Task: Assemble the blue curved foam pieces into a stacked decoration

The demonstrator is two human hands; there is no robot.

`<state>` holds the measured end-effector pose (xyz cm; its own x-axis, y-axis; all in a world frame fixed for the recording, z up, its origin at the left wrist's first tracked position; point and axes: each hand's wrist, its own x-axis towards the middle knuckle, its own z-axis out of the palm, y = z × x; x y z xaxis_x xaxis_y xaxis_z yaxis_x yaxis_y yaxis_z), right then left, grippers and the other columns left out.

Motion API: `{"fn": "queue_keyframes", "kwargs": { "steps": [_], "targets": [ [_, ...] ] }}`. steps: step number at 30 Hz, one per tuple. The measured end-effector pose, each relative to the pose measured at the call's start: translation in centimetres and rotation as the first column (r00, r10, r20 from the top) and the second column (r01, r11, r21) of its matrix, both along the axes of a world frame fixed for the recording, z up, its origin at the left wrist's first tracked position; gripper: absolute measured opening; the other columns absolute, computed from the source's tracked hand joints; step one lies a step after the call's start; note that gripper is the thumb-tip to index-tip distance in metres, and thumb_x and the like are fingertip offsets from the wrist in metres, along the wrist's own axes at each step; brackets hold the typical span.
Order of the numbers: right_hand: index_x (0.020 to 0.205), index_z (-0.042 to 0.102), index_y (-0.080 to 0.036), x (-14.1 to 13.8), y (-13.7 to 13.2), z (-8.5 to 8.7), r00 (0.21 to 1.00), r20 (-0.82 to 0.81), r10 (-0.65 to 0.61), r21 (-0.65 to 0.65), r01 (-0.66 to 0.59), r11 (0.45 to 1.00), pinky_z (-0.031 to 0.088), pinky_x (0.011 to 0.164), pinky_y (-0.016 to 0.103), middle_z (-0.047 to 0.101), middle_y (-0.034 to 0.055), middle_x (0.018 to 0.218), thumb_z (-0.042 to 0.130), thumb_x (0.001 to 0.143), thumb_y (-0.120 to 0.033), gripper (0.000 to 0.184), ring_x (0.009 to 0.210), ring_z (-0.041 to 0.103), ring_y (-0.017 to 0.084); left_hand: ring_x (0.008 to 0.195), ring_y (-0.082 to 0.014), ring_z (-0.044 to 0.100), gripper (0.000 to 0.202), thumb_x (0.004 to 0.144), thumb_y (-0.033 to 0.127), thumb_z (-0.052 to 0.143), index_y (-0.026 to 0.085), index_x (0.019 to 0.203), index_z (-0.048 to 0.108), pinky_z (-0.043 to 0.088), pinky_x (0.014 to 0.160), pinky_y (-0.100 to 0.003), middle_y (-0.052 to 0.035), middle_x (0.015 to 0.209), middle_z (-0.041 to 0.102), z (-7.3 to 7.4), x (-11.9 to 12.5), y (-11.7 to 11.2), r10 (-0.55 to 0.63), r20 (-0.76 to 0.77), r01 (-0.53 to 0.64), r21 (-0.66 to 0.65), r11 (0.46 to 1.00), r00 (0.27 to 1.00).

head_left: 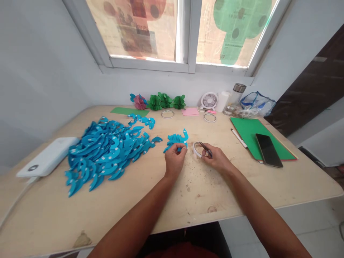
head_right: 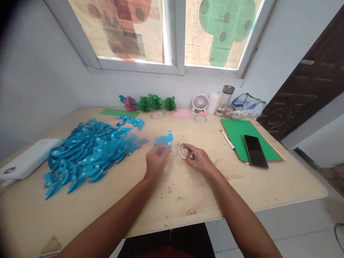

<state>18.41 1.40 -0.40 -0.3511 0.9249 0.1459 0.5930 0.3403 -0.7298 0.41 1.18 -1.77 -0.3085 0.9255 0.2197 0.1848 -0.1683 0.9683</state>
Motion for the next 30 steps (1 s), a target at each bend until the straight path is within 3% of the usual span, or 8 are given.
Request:
{"fn": "queue_keyframes", "kwargs": {
  "steps": [7,14,19,24,30],
  "targets": [
    [0.118,0.054,-0.019,0.0,-0.1,0.3,0.999,-0.044,0.009,-0.031,-0.011,0.999,0.035,0.055,0.02,0.058,-0.0006,0.078,0.052,0.068,-0.011,0.051,0.056,0.044,0.008,0.067,-0.015,0.062,0.011,0.068,0.025,0.06,0.016,0.074,0.065,0.049,0.064,-0.026,-0.0015,0.072,0.067,-0.4,0.0,0.3,-0.052,0.1,0.053,0.001,0.999,0.994],
    [0.121,0.051,-0.017,0.8,-0.3,1.7,0.947,-0.321,0.033,-0.265,-0.123,0.956,0.037,0.055,0.021,0.057,-0.0002,0.078,0.062,0.071,-0.021,0.051,0.06,0.046,0.009,0.093,-0.0191,0.062,0.025,0.075,0.019,0.052,0.018,0.095,0.067,0.048,0.084,-0.033,-0.0067,0.099,0.068,-0.3,-0.1,-0.1,-0.07,-0.168,0.098,0.166,0.981,0.983],
    [0.115,0.055,-0.016,1.4,-0.6,2.7,0.877,-0.478,0.056,-0.36,-0.254,0.898,0.038,0.058,0.022,0.058,0.0013,0.079,0.069,0.067,-0.024,0.051,0.066,0.05,0.011,0.099,-0.0207,0.061,0.027,0.077,0.022,0.054,0.02,0.101,0.066,0.046,0.091,-0.037,-0.0068,0.106,0.067,0.2,0.0,-0.5,-0.115,-0.171,0.148,0.193,0.97,0.978],
    [0.111,0.058,-0.016,1.8,-0.6,2.3,0.81,-0.586,0.026,-0.373,-0.297,0.879,0.038,0.055,0.021,0.058,0.0015,0.078,0.072,0.063,-0.023,0.051,0.064,0.05,0.01,0.087,-0.0212,0.064,0.019,0.077,0.027,0.055,0.018,0.084,0.071,0.049,0.083,-0.035,-0.0062,0.09,0.071,1.3,-0.1,-1.2,-0.364,0.014,0.36,0.119,0.925,0.931],
    [0.113,0.057,-0.016,2.0,-0.1,1.7,0.782,-0.616,-0.092,-0.422,-0.23,0.877,0.034,0.048,0.019,0.059,0.001,0.079,0.072,0.061,-0.022,0.055,0.057,0.047,0.008,0.06,-0.0159,0.06,0.017,0.073,0.031,0.061,0.016,0.077,0.07,0.05,0.062,-0.028,-0.0023,0.062,0.066,2.0,0.2,-1.8,-0.462,0.193,0.463,0.043,0.885,0.866]
  ]
}}
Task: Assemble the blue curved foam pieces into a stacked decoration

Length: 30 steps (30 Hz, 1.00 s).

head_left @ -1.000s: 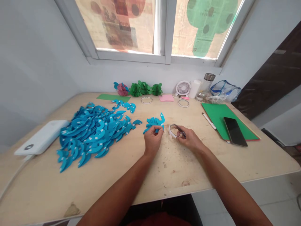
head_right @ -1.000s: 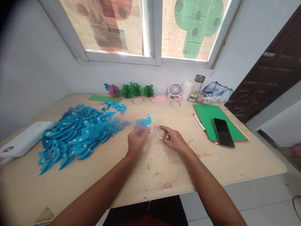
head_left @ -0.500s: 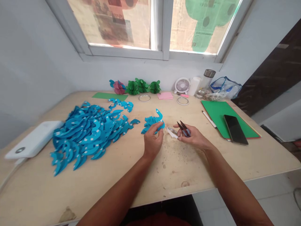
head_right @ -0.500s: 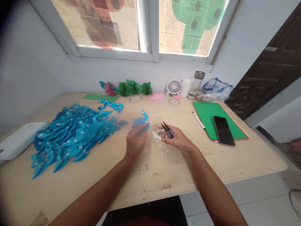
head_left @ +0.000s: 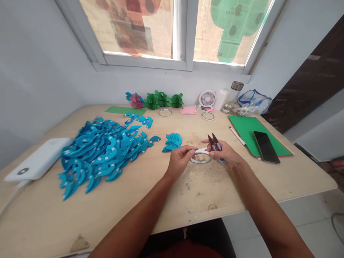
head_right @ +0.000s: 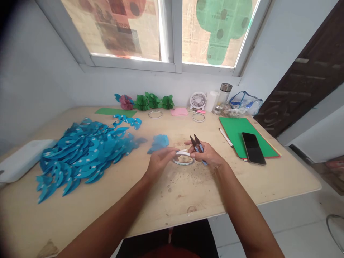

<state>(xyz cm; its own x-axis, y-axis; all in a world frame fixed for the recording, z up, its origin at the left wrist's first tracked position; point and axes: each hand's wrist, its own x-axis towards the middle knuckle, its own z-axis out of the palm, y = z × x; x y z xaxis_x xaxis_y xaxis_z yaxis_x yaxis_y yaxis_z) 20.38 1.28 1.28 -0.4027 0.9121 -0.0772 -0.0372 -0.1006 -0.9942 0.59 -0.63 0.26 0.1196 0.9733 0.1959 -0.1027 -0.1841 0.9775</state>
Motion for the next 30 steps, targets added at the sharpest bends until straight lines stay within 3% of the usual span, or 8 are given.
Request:
{"fn": "queue_keyframes", "kwargs": {
  "steps": [8,15,22,26,30],
  "targets": [
    [0.111,0.058,-0.015,-0.26,0.22,-0.32,0.999,0.011,-0.045,-0.001,0.045,0.999,0.03,0.045,0.02,0.06,0.0005,0.076,0.072,0.063,-0.025,0.052,0.05,0.042,0.005,0.057,-0.0132,0.06,0.023,0.071,0.029,0.063,0.015,0.089,0.067,0.048,0.062,-0.028,-0.0027,0.07,0.066,-0.57,0.65,0.0,-0.03,0.169,0.047,-0.097,0.994,0.985],
    [0.109,0.059,-0.016,-0.26,0.2,-0.12,0.997,-0.012,-0.078,-0.009,0.078,0.997,0.03,0.045,0.02,0.06,0.0012,0.078,0.073,0.061,-0.025,0.051,0.053,0.045,0.007,0.059,-0.0166,0.062,0.044,0.074,0.035,0.062,0.013,0.111,0.058,0.048,0.064,-0.03,-0.002,0.057,0.064,-0.9,0.06,0.61,-0.054,0.235,0.107,-0.221,0.969,0.971],
    [0.107,0.06,-0.017,-0.24,0.36,-0.36,0.991,-0.044,-0.13,0.019,0.131,0.991,0.027,0.043,0.021,0.06,0.0009,0.076,0.073,0.062,-0.027,0.048,0.049,0.039,0.005,0.061,-0.0156,0.061,0.044,0.066,0.03,0.07,0.015,0.106,0.06,0.049,0.064,-0.031,-0.004,0.066,0.066,-0.74,0.03,0.39,-0.163,0.364,0.244,-0.188,0.951,0.917],
    [0.104,0.059,-0.017,-0.57,0.38,-0.47,0.983,-0.069,-0.167,0.018,0.169,0.985,0.026,0.042,0.02,0.06,0.001,0.079,0.071,0.065,-0.028,0.043,0.045,0.035,0.003,0.058,-0.0133,0.059,0.045,0.068,0.03,0.069,0.015,0.108,0.058,0.048,0.064,-0.03,-0.003,0.067,0.065,-0.87,0.15,0.34,-0.138,0.338,0.199,-0.155,0.968,0.931],
    [0.102,0.059,-0.016,-0.84,0.59,-0.62,0.952,-0.008,-0.305,0.092,0.305,0.948,0.026,0.04,0.021,0.059,0.0016,0.08,0.065,0.071,-0.037,0.038,0.044,0.034,0.003,0.057,-0.0122,0.059,0.046,0.069,0.029,0.068,0.016,0.112,0.056,0.048,0.066,-0.03,-0.0007,0.067,0.065,-1.01,0.27,0.45,-0.048,0.297,0.09,-0.128,0.988,0.954]
  ]
}}
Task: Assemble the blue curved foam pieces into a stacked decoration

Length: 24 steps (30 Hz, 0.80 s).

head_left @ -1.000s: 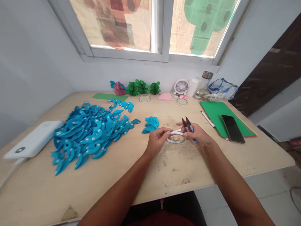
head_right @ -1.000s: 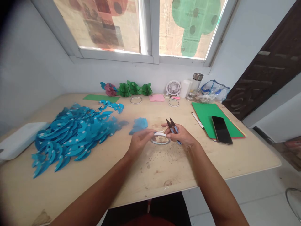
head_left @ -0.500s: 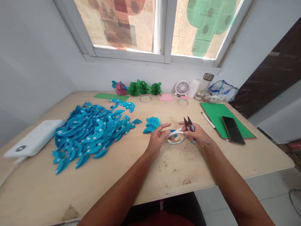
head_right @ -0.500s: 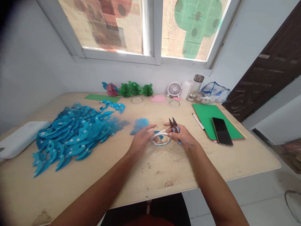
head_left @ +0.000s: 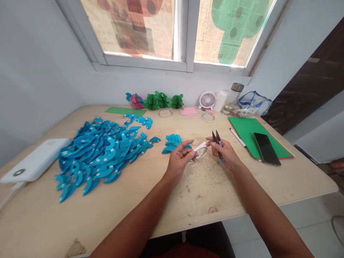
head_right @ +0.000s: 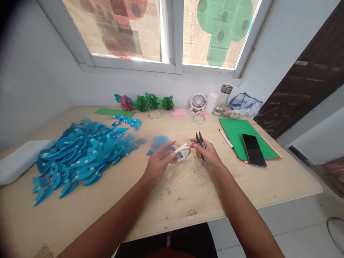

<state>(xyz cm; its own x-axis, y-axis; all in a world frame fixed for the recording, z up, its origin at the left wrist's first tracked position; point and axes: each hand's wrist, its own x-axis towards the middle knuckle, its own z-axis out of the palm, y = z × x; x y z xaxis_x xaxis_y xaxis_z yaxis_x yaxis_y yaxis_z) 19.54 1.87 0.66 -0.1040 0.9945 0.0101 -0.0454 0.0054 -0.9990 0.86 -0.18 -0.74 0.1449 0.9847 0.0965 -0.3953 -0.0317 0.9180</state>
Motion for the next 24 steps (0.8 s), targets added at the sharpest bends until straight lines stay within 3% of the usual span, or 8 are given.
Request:
{"fn": "queue_keyframes", "kwargs": {
  "steps": [4,8,16,20,24],
  "targets": [
    [0.101,0.06,-0.014,-0.2,-0.1,0.2,0.995,0.062,-0.082,0.079,0.077,0.994,0.024,0.039,0.021,0.057,0.0013,0.072,0.052,0.079,-0.049,0.041,0.042,0.034,0.004,0.056,-0.0116,0.058,0.046,0.069,0.026,0.067,0.015,0.113,0.056,0.048,0.066,-0.029,0.0002,0.065,0.065,0.1,0.0,0.0,0.07,-0.004,-0.07,0.008,0.998,0.998],
    [0.097,0.06,-0.013,-0.7,-0.6,0.5,0.987,0.144,0.066,0.076,-0.077,0.994,0.025,0.041,0.022,0.051,-0.0007,0.057,0.038,0.085,-0.055,0.049,0.043,0.035,0.007,0.057,-0.0114,0.058,0.039,0.07,0.026,0.067,0.014,0.106,0.061,0.048,0.067,-0.029,-0.0001,0.065,0.065,0.3,0.1,-0.2,0.083,-0.031,-0.083,0.014,0.996,0.996],
    [0.081,0.06,-0.014,-0.8,-0.9,0.7,0.961,0.257,0.104,0.098,-0.133,0.986,0.027,0.044,0.022,0.045,-0.0033,0.052,0.042,0.084,-0.053,0.043,0.046,0.035,0.008,0.059,-0.011,0.058,0.03,0.071,0.026,0.066,0.014,0.099,0.067,0.048,0.066,-0.026,-0.0006,0.066,0.065,0.6,0.1,-0.3,0.169,-0.105,-0.167,0.029,0.986,0.98],
    [0.079,0.06,-0.014,-1.0,-1.0,0.7,0.94,0.285,0.188,0.081,-0.219,0.972,0.025,0.046,0.023,0.045,-0.0039,0.052,0.045,0.084,-0.05,0.04,0.046,0.035,0.007,0.061,-0.0109,0.058,0.028,0.073,0.025,0.064,0.015,0.098,0.069,0.048,0.064,-0.025,-0.0023,0.073,0.067,0.7,0.1,-0.5,0.167,-0.153,-0.157,0.075,0.985,0.974],
    [0.078,0.06,-0.013,-1.3,-1.1,0.5,0.943,0.27,0.194,0.064,-0.219,0.974,0.024,0.045,0.023,0.043,-0.0044,0.05,0.045,0.084,-0.051,0.041,0.045,0.033,0.007,0.063,-0.0106,0.058,0.027,0.074,0.024,0.063,0.016,0.099,0.069,0.049,0.064,-0.024,-0.0036,0.082,0.068,0.6,0.2,-0.7,0.171,-0.179,-0.152,0.117,0.981,0.969]
  ]
}}
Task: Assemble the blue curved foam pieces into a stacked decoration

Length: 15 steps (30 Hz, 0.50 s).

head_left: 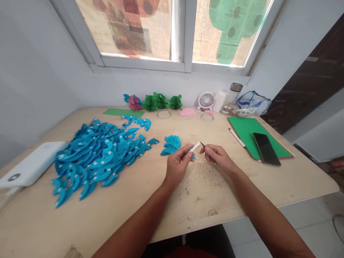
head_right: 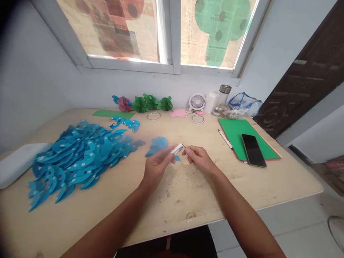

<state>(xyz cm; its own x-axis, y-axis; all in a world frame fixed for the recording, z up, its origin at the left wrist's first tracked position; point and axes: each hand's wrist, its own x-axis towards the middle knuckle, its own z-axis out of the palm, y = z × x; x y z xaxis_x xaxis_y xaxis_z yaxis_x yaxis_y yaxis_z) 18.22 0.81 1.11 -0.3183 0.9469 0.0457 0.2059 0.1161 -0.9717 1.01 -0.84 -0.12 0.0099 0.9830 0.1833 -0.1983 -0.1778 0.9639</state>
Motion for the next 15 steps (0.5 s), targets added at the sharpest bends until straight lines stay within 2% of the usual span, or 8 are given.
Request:
{"fn": "queue_keyframes", "kwargs": {
  "steps": [7,15],
  "targets": [
    [0.079,0.06,-0.014,-0.1,0.17,-0.08,0.996,0.003,-0.084,-0.04,0.084,0.996,0.024,0.045,0.023,0.042,-0.0051,0.048,0.045,0.083,-0.052,0.041,0.044,0.033,0.007,0.059,-0.0104,0.057,0.025,0.074,0.025,0.064,0.016,0.097,0.069,0.05,0.062,-0.024,-0.002,0.074,0.067,0.05,0.0,-0.05,0.059,-0.046,-0.057,0.038,0.998,0.997],
    [0.077,0.06,-0.014,-0.5,-0.1,-0.31,0.998,-0.055,-0.027,-0.054,0.024,0.998,0.023,0.044,0.022,0.041,-0.0051,0.048,0.046,0.084,-0.05,0.039,0.044,0.033,0.007,0.06,-0.0103,0.057,0.026,0.075,0.025,0.062,0.017,0.099,0.069,0.049,0.062,-0.024,-0.0028,0.08,0.068,-0.29,0.1,-0.01,0.014,-0.067,-0.011,0.045,0.999,0.998]
  ]
}}
